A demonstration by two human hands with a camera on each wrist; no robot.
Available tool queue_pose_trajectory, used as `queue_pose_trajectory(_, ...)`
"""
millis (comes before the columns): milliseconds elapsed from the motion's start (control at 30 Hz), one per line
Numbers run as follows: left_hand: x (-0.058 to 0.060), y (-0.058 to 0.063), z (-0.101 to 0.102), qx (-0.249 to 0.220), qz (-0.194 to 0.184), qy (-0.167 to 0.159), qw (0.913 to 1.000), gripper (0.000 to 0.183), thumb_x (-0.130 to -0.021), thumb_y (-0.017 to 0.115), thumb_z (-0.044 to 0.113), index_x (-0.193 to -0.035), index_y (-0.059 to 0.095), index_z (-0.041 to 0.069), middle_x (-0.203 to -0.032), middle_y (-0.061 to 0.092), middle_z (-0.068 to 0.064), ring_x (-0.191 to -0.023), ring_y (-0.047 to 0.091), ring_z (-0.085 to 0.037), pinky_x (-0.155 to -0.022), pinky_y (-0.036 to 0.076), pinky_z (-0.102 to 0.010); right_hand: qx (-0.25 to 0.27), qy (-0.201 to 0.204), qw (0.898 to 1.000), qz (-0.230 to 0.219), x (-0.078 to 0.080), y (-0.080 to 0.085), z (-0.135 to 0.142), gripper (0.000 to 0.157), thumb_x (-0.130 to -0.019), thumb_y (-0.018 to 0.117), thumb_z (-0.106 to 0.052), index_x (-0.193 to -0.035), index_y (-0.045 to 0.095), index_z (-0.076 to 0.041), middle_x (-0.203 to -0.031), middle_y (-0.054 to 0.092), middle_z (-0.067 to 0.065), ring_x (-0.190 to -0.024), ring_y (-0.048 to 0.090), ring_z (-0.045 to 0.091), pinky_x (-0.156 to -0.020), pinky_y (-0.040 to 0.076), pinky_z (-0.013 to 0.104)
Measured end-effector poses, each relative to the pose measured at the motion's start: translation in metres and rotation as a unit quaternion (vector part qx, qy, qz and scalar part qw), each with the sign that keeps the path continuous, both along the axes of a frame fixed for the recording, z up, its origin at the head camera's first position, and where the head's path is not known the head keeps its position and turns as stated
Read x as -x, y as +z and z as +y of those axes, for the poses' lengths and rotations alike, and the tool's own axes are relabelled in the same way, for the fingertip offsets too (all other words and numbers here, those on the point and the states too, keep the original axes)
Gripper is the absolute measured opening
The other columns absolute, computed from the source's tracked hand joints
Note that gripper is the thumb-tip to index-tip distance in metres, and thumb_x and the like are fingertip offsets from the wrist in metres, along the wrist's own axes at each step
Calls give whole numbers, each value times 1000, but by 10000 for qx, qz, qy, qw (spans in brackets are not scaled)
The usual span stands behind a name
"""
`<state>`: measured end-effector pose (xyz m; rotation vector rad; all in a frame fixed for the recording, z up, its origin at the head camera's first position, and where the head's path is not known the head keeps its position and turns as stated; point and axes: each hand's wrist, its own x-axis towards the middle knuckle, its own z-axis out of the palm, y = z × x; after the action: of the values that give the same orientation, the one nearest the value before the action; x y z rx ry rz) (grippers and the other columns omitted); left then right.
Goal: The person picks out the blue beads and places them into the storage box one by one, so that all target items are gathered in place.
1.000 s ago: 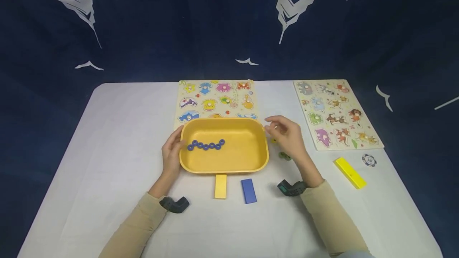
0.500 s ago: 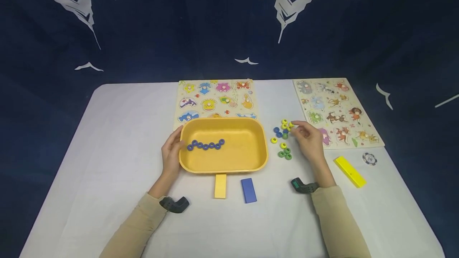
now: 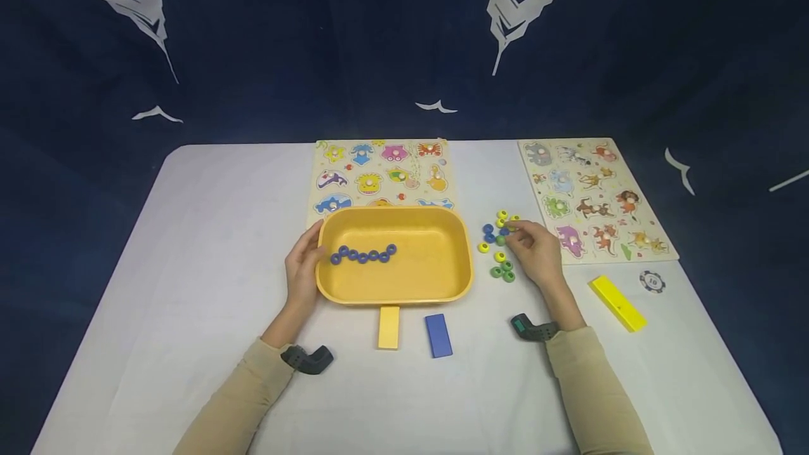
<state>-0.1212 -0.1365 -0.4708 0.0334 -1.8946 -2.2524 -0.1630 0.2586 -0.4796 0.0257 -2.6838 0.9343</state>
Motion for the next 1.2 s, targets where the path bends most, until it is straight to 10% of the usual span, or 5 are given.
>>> queue_pose_trajectory(167,1,0,0,33,-86,38,9999,44,-85,42,-3,-127,48,9,-125,50,-11,-111,48,-25,-94,44,-28,-417,6,9991,11,0,-1,-2,23,-79,65,-18,-101,65,-14,-74,57,1,-56,44,12,-44,36,21)
queue_pose_trajectory(533,0,1,0,19,-123,3,9999,44,-86,42,-3,-127,48,9,-127,49,-9,-114,47,-26,-97,41,-30,407,123,9988,236,0,4,-3,28,-80,60,-39,-103,60,-23,-77,55,-8,-62,45,8,-45,39,19)
queue_pose_trajectory(800,-7,19,5,205,-88,11,9998,44,-85,40,-5,-129,43,1,-127,47,-17,-114,44,-35,-97,40,-37,647,1343,9888,-33,-11,63,-47,21,-80,64,-19,-100,59,-13,-77,55,-2,-60,49,14,-43,42,20)
queue_pose_trajectory(1200,-8,21,5,239,-79,75,9997,44,-84,41,-5,-128,44,0,-125,47,-21,-113,44,-35,-97,41,-36,-198,2962,9538,-465,4,73,-127,14,-79,65,-16,-93,61,-15,-73,56,-6,-58,47,9,-49,42,22)
